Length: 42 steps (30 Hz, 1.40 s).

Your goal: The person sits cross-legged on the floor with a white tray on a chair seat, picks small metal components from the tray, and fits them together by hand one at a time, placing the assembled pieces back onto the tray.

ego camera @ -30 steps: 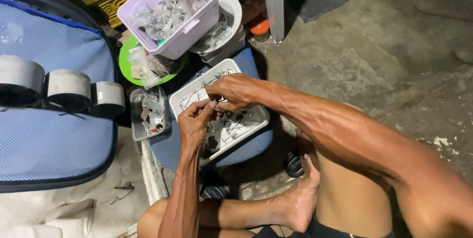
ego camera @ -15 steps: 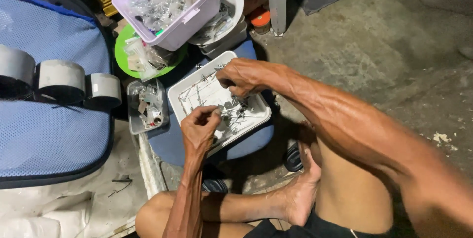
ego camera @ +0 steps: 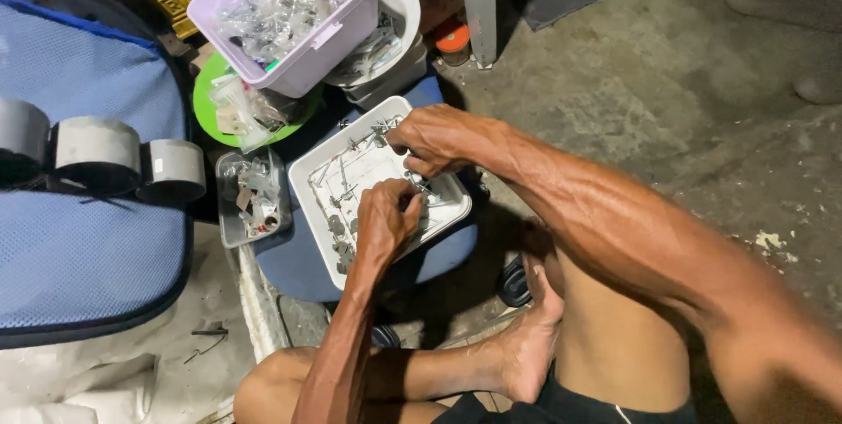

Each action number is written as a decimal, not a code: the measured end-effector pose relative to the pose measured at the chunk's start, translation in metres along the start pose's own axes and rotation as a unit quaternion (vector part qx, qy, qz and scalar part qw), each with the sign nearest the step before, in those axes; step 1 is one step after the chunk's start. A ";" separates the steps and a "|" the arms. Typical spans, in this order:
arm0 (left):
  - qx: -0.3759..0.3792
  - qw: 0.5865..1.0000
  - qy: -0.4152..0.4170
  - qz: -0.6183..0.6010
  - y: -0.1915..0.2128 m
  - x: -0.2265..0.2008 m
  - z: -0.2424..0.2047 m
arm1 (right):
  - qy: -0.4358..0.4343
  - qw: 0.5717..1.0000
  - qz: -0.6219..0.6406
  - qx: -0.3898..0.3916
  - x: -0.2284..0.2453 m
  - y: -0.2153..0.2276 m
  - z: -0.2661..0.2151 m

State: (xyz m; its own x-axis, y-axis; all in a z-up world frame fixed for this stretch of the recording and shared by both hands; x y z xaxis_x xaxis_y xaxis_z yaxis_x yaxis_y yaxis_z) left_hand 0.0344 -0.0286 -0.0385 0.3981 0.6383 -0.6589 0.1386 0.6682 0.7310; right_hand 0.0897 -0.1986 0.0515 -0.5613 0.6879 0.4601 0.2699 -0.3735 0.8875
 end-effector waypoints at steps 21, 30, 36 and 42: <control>-0.147 0.964 0.157 -0.158 0.076 -0.018 -0.002 | -0.064 0.988 0.069 0.121 0.043 0.023 -0.024; -0.100 0.987 0.023 0.124 0.024 0.043 0.077 | -0.081 0.994 -0.075 0.008 -0.012 -0.012 0.002; -0.143 0.982 0.044 0.112 0.012 0.068 0.090 | -0.052 0.997 -0.063 -0.009 -0.017 -0.014 0.007; -0.158 0.974 0.111 -0.121 0.047 -0.006 0.032 | 0.002 0.998 -0.042 -0.050 0.006 0.006 0.007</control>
State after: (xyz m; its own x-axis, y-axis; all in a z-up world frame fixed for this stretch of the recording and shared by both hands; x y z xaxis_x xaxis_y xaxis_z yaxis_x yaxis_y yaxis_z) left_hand 0.0677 -0.0133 0.0057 0.1773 0.4906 -0.8531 -0.0959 0.8714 0.4812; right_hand 0.0934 -0.1928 0.0592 -0.5822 0.7170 0.3833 0.1413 -0.3750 0.9162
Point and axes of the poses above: each hand's wrist, its own z-axis towards the middle knuckle, its own y-axis out of the back of the hand, x = y × z, the point moved 3 cm from there along z, towards the middle knuckle, and after that the axes turned 2 degrees about -x, right-handed, at the moved point
